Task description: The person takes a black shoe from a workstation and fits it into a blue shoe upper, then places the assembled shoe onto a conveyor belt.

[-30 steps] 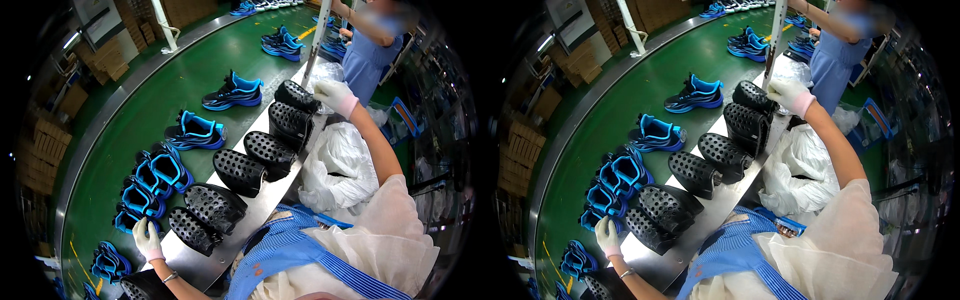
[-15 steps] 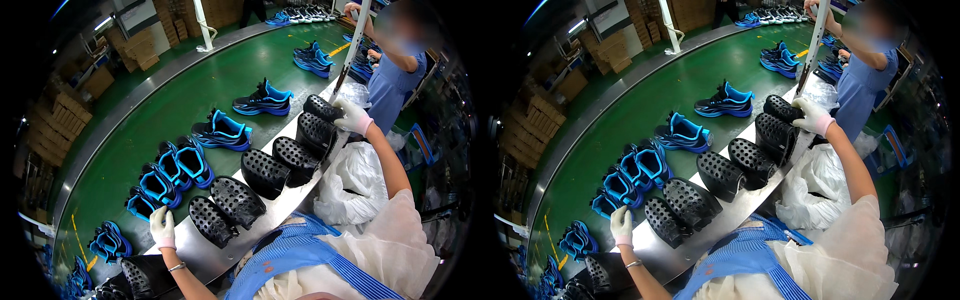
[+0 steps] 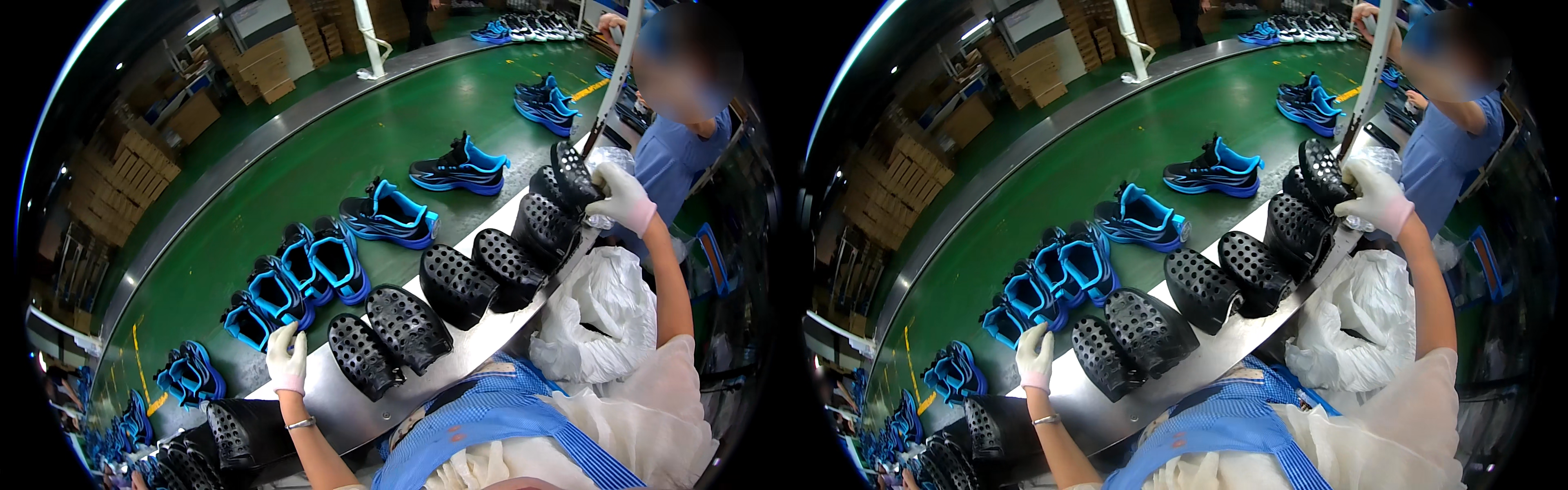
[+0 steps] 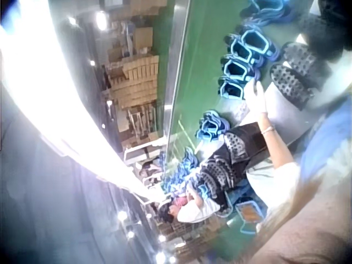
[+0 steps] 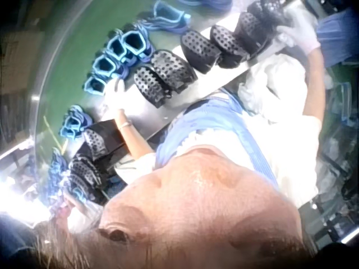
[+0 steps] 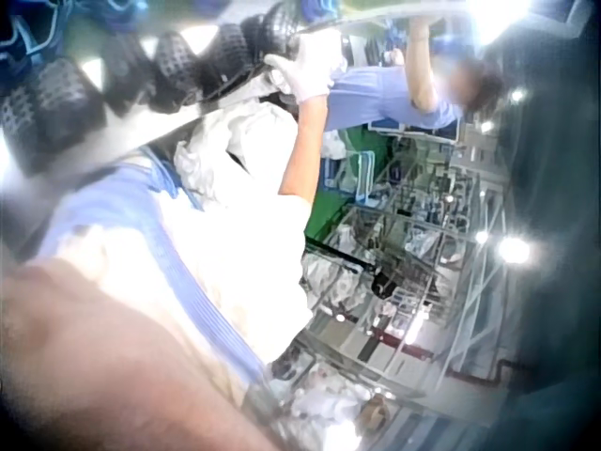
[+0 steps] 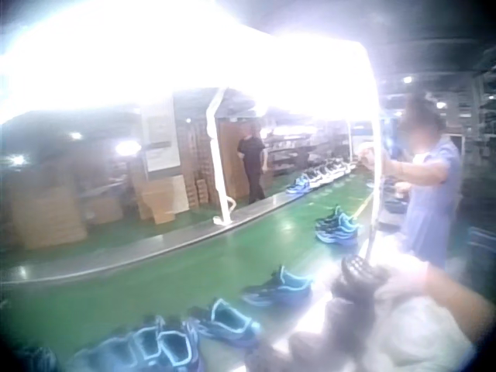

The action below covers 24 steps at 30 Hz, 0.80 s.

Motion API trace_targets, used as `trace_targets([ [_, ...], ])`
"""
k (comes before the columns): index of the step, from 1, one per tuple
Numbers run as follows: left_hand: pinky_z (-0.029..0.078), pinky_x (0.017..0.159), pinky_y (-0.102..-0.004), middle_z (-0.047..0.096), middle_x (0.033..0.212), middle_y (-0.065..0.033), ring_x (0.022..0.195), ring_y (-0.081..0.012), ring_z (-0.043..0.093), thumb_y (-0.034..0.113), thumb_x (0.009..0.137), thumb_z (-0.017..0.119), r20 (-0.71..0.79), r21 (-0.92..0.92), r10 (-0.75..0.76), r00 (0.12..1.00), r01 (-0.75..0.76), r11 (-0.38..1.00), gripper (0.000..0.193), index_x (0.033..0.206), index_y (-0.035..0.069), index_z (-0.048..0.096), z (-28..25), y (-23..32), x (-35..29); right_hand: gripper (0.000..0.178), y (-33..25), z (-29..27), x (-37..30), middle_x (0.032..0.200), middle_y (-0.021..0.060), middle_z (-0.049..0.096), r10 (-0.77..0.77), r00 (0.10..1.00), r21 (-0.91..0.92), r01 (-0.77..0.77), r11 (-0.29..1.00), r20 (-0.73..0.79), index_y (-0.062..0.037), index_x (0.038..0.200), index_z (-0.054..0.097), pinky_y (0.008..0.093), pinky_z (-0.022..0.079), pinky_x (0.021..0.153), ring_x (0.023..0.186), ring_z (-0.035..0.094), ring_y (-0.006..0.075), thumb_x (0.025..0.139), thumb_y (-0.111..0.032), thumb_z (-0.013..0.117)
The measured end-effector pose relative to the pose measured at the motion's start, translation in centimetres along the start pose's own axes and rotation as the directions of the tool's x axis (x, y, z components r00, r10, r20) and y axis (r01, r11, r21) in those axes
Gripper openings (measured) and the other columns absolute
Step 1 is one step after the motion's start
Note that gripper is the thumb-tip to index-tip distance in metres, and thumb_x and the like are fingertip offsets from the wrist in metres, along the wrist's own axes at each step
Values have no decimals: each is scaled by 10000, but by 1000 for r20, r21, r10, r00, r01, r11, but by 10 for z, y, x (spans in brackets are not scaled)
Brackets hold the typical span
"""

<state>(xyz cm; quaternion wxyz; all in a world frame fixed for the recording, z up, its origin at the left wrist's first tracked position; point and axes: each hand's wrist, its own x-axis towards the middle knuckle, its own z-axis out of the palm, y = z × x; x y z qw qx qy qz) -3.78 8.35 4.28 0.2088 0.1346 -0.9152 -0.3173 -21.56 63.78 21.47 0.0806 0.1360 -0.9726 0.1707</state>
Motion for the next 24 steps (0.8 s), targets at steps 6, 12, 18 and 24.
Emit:
trace_targets([
  [6,489,816,-290,588,1135,-125,990,-196,597,155,868,605,-1,-289,5,1000,-5,957,388,1230,24,567,-18,37,19,521,-113,14,13,855,83,516,-477,872,129,488,863,-109,-24,933,526,319,462,698,768,541,226,535,-143,841],
  [12,348,1043,-370,374,1404,-193,1276,-280,420,518,827,631,272,-952,365,890,195,234,951,1452,-41,182,-34,108,14,480,-262,68,15,921,86,554,-872,480,463,754,466,97,-57,956,550,340,483,738,847,574,269,615,-242,833],
  [18,427,991,-353,512,1262,-145,1158,-224,522,296,937,541,209,-947,157,965,240,-214,594,1405,19,304,-25,62,-20,447,-344,118,-3,915,99,557,-880,414,589,659,467,234,-47,1000,553,340,497,748,848,593,262,662,-218,791],
  [24,463,937,-378,551,1144,-95,1064,-209,553,227,926,588,30,-997,-234,972,13,-76,411,1239,9,437,-7,28,-22,404,-374,152,7,899,170,596,-795,525,496,625,603,306,3,1031,562,370,504,723,802,616,303,800,-308,675],
])
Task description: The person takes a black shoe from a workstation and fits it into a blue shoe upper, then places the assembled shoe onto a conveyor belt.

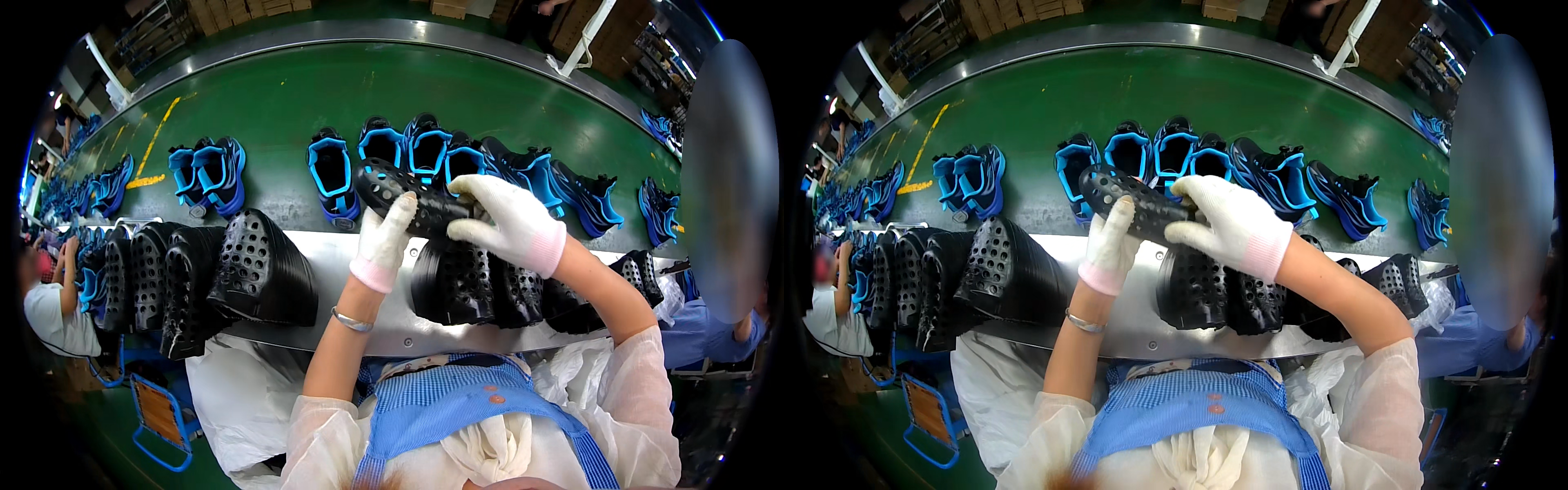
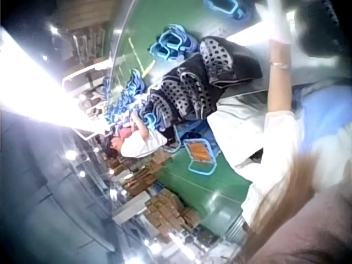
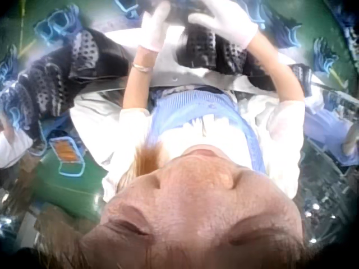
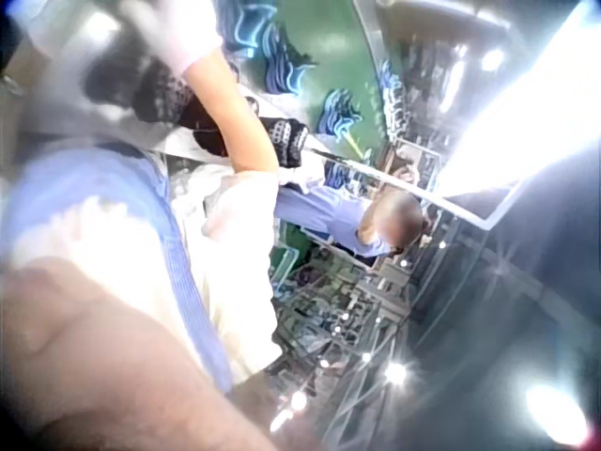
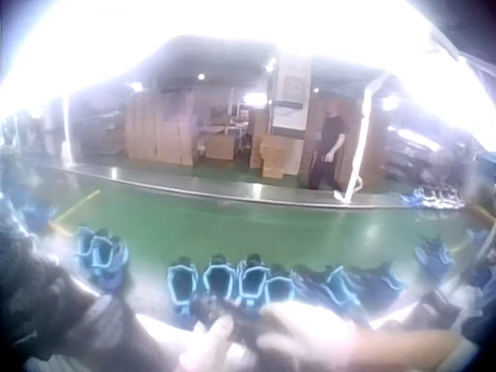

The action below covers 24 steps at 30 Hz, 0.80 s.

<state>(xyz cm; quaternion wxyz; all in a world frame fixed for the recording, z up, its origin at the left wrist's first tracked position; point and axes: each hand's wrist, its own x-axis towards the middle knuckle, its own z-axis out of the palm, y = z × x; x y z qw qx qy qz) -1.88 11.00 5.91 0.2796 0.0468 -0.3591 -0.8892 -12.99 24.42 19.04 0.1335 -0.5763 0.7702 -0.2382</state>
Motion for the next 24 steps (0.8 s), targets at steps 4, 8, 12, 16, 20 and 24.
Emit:
trace_targets([
  [4,488,898,-407,572,1105,-94,1026,-216,576,225,943,558,-52,-5,23,998,-23,1000,323,1172,12,474,-7,-3,13,346,15,15,26,785,178,583,-18,999,-260,28,965,40,-6,876,566,411,477,654,732,591,336,822,-342,631],
  [8,540,772,-354,599,1021,-88,908,-185,611,287,879,657,-137,7,-48,989,49,999,409,1141,9,512,-16,1,24,367,19,18,47,674,157,594,-66,996,-281,82,956,66,-23,753,578,414,490,601,645,605,338,824,-381,611],
  [12,522,761,-317,537,1171,-172,888,-196,636,350,791,723,-67,905,164,984,-9,425,601,1205,-29,508,-49,10,36,411,32,5,73,631,170,591,46,988,-217,-13,976,145,-21,709,617,405,486,602,627,611,332,811,-419,616],
  [16,448,901,-415,500,1207,-186,1052,-366,544,204,778,669,74,997,174,982,-77,10,425,1128,2,537,-62,-3,53,470,56,0,108,627,178,598,210,938,-216,-152,964,277,5,741,668,360,490,607,583,591,290,799,-454,584],
  [20,470,782,-455,566,989,-194,899,-401,570,159,795,642,20,1000,144,989,-17,-22,231,993,47,598,-56,-14,76,582,66,-1,144,695,223,615,175,894,-330,-33,943,412,13,775,679,399,489,674,670,603,334,768,-545,515],
  [24,489,761,-447,571,969,-160,862,-379,588,208,811,644,43,997,150,988,-52,59,205,951,61,618,-56,-26,79,523,70,4,179,691,228,612,191,899,-456,11,890,395,31,759,669,393,497,656,650,611,337,762,-481,561],
])
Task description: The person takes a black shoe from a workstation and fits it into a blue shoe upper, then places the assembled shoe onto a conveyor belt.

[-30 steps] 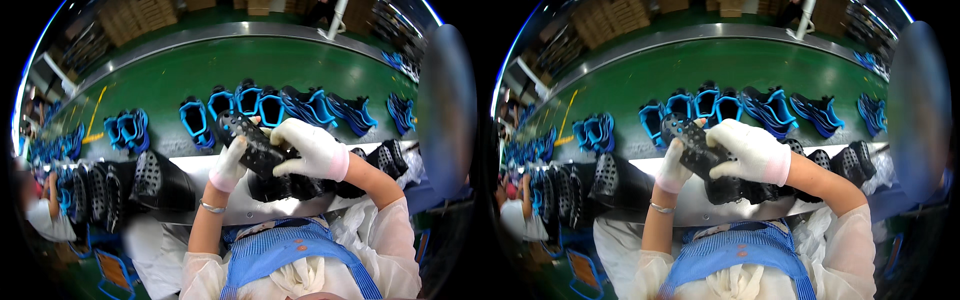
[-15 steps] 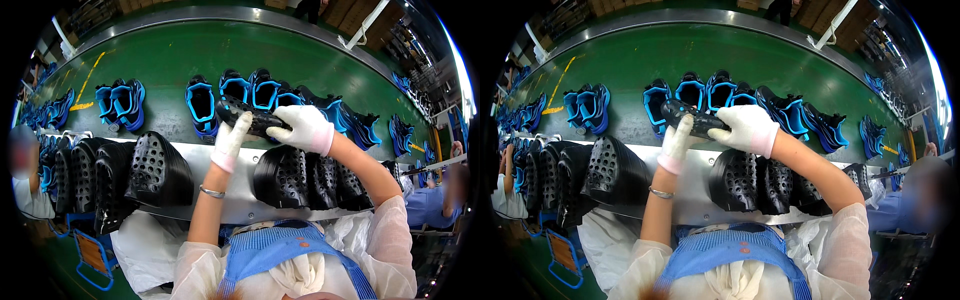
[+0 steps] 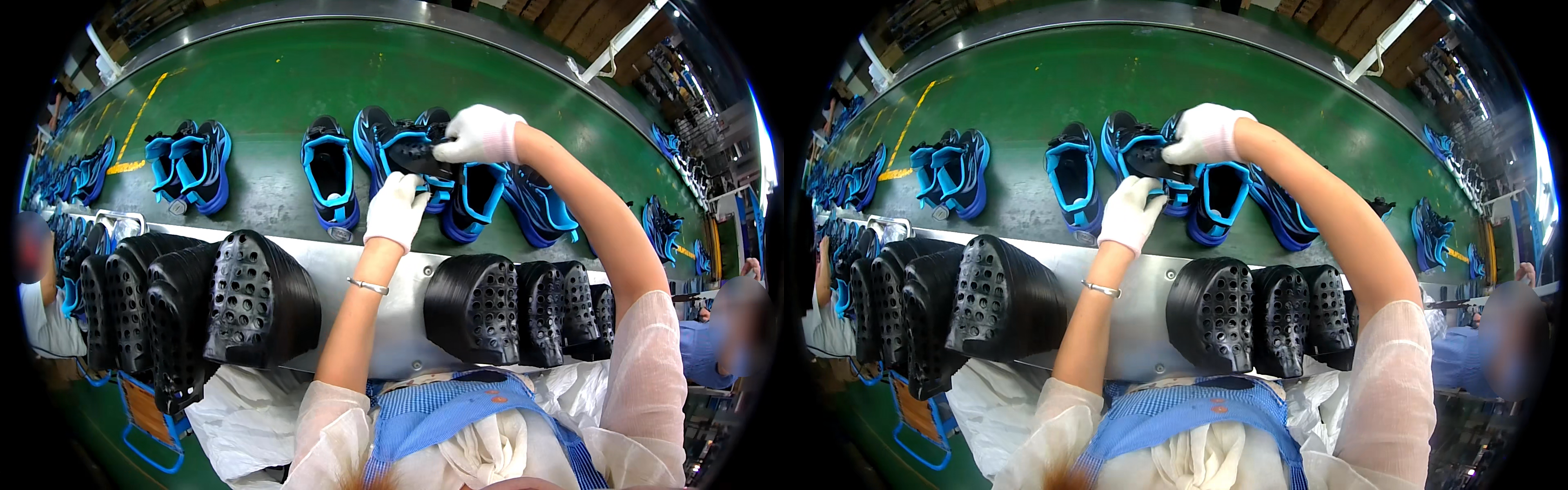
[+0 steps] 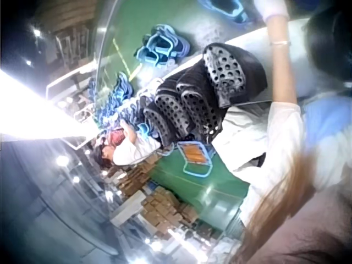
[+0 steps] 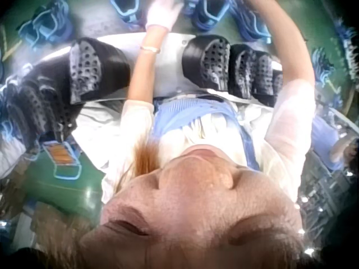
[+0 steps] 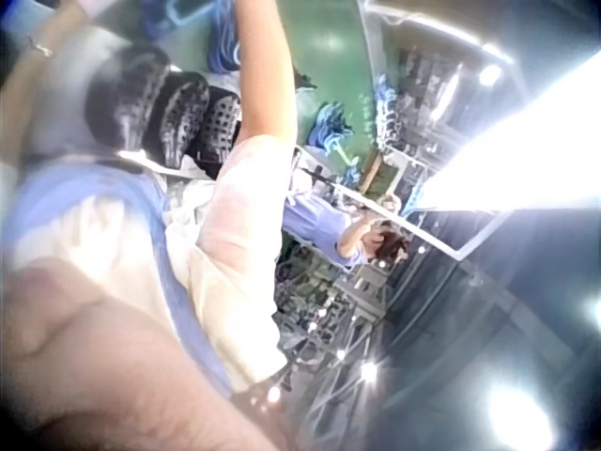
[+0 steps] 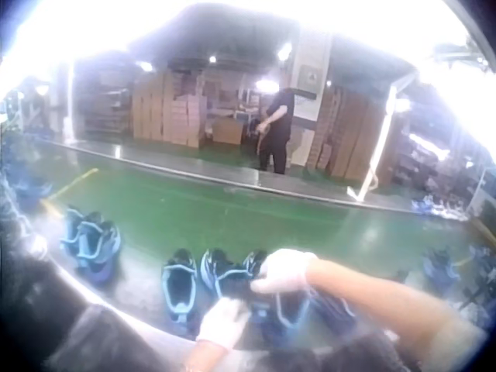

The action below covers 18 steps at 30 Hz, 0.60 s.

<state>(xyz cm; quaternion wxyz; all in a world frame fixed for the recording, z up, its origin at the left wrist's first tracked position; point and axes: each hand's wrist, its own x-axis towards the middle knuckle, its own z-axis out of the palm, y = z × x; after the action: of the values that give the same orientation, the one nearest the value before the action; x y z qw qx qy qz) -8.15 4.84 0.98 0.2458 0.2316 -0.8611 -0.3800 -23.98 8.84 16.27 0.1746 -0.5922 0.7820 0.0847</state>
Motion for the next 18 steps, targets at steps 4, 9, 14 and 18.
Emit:
trace_targets([
  [4,486,780,-411,613,923,-180,866,-363,600,234,811,653,-56,22,-79,995,80,997,235,932,32,643,-5,-16,-1,460,-36,20,34,777,230,651,57,998,-55,-55,997,32,8,787,693,408,516,742,770,644,371,786,-412,504],
  [9,500,810,-421,642,990,-173,932,-350,616,356,845,601,252,293,-272,929,195,936,334,974,54,661,-23,-9,13,303,-71,70,74,930,193,680,62,998,-112,-64,992,-24,-36,894,715,405,521,792,881,661,335,817,-257,523],
  [14,507,842,-369,662,1022,-182,962,-334,637,472,837,563,477,358,-543,691,411,838,467,987,49,692,-25,-11,36,241,-73,91,102,1016,164,675,154,971,-18,-160,987,-185,-59,969,706,388,524,811,937,655,314,818,-136,535],
  [18,531,651,-326,690,760,-155,641,-255,685,441,834,522,491,367,-531,691,388,845,469,960,17,678,-20,-19,40,259,-77,80,103,1073,110,679,63,995,-81,-68,994,-71,-86,1011,712,381,525,819,968,659,284,799,-109,565],
])
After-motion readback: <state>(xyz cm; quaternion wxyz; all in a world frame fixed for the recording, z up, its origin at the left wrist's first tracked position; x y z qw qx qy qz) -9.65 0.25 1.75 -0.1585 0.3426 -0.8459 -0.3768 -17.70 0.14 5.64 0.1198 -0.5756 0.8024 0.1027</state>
